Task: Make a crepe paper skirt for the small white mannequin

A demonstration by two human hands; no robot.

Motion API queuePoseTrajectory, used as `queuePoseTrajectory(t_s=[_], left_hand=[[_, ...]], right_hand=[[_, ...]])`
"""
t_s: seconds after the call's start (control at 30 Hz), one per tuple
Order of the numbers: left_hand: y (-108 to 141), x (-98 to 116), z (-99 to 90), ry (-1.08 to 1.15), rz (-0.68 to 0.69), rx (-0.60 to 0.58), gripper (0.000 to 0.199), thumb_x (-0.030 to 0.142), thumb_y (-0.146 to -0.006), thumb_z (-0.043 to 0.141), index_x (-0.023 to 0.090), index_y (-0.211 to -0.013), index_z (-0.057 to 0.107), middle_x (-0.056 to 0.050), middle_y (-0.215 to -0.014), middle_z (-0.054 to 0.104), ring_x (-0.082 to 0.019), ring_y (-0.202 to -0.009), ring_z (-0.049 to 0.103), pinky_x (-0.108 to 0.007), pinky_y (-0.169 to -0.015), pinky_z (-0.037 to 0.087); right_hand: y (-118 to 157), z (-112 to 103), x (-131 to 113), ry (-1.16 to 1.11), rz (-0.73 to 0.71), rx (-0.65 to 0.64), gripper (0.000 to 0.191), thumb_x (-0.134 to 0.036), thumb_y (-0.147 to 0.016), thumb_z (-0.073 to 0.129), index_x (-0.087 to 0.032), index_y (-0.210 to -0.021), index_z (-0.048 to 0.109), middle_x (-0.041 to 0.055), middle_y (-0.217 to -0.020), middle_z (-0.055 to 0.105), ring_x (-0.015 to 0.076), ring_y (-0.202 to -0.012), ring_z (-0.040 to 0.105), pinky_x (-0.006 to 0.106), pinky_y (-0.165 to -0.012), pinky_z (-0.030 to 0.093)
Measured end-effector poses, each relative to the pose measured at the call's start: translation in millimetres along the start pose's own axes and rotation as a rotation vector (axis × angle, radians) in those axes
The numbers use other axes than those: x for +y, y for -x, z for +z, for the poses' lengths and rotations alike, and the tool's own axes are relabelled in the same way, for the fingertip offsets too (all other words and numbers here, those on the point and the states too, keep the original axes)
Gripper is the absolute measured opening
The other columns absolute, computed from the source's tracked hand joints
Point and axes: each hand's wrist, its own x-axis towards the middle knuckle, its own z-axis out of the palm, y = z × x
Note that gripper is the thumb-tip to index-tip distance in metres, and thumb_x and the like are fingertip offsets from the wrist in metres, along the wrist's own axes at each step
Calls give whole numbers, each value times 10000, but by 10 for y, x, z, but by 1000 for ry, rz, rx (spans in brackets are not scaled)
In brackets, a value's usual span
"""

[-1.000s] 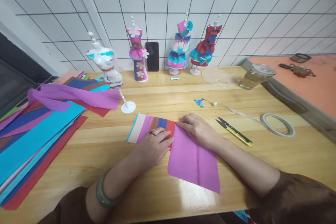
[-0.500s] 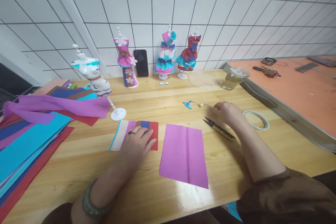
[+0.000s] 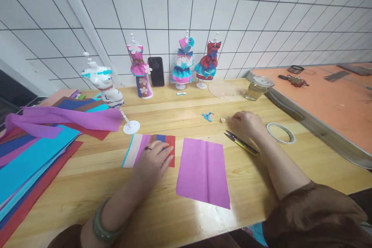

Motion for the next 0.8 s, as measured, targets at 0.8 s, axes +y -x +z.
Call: queuePoseTrajectory(t_s=[0.8], left_hand=[[-106,273,-19,1393,-747,-75,375,323,-736,626,114,-1041,565,-112,-969,669,-170,-849,631,-295,-735,497]], right_hand=[[501,-205,-1377,-397,-1127,255,305,-106,-906,354,-129,-1163,517,120,-1004,632,230,-954,515,413,-765,408]])
